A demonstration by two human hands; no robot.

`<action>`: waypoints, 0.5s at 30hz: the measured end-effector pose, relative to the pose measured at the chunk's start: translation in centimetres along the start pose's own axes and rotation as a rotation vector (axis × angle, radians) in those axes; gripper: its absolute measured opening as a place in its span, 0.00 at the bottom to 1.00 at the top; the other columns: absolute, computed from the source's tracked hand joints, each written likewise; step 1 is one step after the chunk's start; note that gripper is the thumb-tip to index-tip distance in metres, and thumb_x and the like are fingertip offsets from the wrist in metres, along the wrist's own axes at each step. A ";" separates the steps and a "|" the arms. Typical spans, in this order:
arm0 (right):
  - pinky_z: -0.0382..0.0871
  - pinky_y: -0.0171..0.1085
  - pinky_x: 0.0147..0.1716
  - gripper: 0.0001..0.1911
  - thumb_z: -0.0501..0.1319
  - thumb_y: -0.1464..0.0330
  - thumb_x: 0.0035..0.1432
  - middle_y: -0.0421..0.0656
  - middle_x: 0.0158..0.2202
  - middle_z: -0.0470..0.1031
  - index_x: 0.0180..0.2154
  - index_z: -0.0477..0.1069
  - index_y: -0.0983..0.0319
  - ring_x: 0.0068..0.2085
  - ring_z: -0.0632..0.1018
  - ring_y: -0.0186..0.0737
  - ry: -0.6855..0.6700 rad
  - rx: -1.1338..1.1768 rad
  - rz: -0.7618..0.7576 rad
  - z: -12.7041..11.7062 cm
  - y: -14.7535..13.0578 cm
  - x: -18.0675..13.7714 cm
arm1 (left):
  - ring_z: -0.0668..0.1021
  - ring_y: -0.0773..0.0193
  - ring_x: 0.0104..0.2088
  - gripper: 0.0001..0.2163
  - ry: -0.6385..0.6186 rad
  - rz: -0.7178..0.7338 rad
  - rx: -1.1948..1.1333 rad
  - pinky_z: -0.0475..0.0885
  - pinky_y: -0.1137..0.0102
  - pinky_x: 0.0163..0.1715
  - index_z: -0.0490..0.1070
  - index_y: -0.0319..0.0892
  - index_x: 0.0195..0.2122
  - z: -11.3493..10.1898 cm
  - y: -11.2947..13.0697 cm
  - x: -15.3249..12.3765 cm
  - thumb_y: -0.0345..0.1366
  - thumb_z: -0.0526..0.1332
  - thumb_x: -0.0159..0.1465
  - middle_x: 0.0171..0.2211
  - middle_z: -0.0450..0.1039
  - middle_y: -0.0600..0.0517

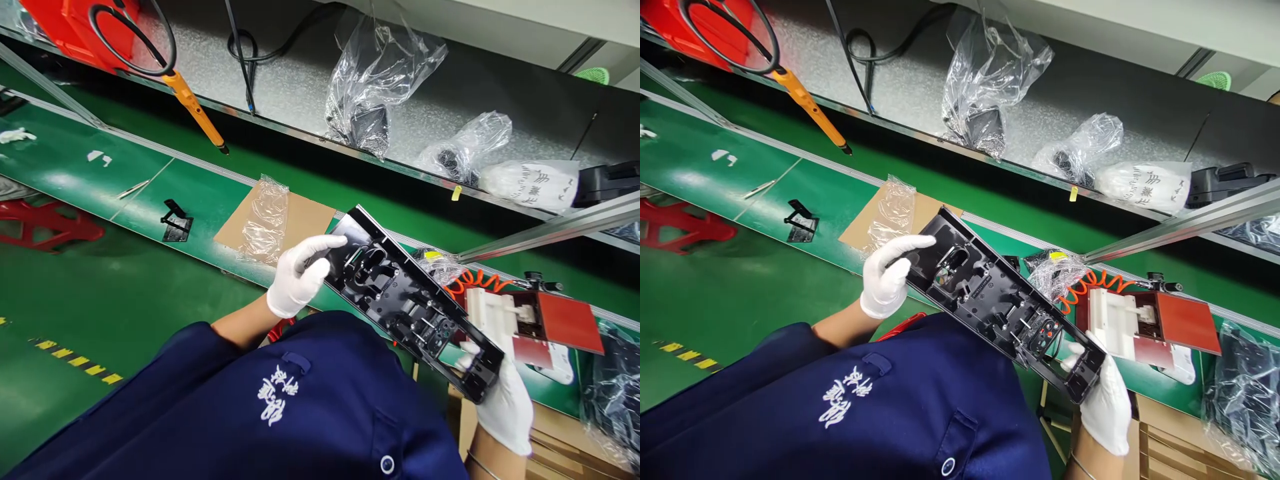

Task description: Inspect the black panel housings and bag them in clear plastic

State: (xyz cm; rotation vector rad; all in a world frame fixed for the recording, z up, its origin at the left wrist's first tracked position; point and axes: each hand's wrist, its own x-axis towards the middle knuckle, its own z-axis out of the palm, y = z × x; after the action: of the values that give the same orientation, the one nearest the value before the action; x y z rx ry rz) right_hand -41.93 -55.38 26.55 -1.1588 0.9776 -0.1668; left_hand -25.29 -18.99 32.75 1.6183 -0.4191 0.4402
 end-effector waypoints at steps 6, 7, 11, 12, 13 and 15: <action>0.76 0.36 0.28 0.45 0.68 0.51 0.40 0.53 0.54 0.71 0.60 0.68 0.59 0.31 0.76 0.40 0.036 -0.028 0.064 1.5 0.5 0.1 | 0.83 0.57 0.40 0.15 -0.045 0.084 0.041 0.81 0.68 0.41 0.80 0.45 0.50 0.4 1.3 0.4 0.45 0.60 0.68 0.43 0.82 0.50; 0.76 0.36 0.28 0.44 0.67 0.51 0.41 0.54 0.54 0.70 0.60 0.68 0.59 0.31 0.76 0.39 0.044 -0.026 0.063 1.7 0.6 0.0 | 0.83 0.59 0.39 0.15 -0.056 0.101 0.048 0.80 0.69 0.39 0.80 0.46 0.51 0.4 1.5 0.4 0.43 0.60 0.68 0.42 0.82 0.51; 0.77 0.37 0.29 0.46 0.68 0.52 0.37 0.54 0.55 0.69 0.60 0.68 0.62 0.33 0.77 0.41 0.049 0.024 0.103 1.7 1.1 0.0 | 0.82 0.60 0.33 0.15 -0.059 0.142 0.128 0.79 0.70 0.32 0.81 0.47 0.50 0.4 2.1 0.5 0.42 0.59 0.67 0.37 0.81 0.52; 0.78 0.38 0.31 0.47 0.69 0.52 0.37 0.54 0.55 0.69 0.60 0.67 0.61 0.35 0.78 0.43 0.033 0.032 0.101 1.6 1.3 0.1 | 0.82 0.60 0.32 0.15 -0.059 0.143 0.142 0.79 0.69 0.32 0.81 0.47 0.49 0.4 2.2 0.5 0.43 0.60 0.67 0.36 0.81 0.51; 0.79 0.39 0.32 0.48 0.70 0.51 0.38 0.54 0.55 0.69 0.61 0.67 0.61 0.37 0.78 0.44 0.008 0.035 0.092 1.3 1.6 0.2 | 0.81 0.59 0.33 0.15 -0.058 0.143 0.150 0.79 0.69 0.32 0.81 0.46 0.49 0.4 2.3 0.5 0.44 0.60 0.67 0.36 0.81 0.51; 0.79 0.40 0.33 0.49 0.71 0.48 0.39 0.54 0.55 0.70 0.62 0.66 0.60 0.39 0.79 0.46 -0.033 0.024 0.060 0.7 2.2 0.5 | 0.81 0.59 0.33 0.16 -0.063 0.139 0.156 0.79 0.70 0.33 0.81 0.44 0.48 0.5 2.4 0.4 0.45 0.60 0.67 0.35 0.81 0.50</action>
State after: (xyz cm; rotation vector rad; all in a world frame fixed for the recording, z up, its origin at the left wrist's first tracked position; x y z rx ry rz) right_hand -41.96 -54.19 24.50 -1.1056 0.9775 -0.1112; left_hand -26.17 -19.67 34.97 1.7638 -0.5586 0.5379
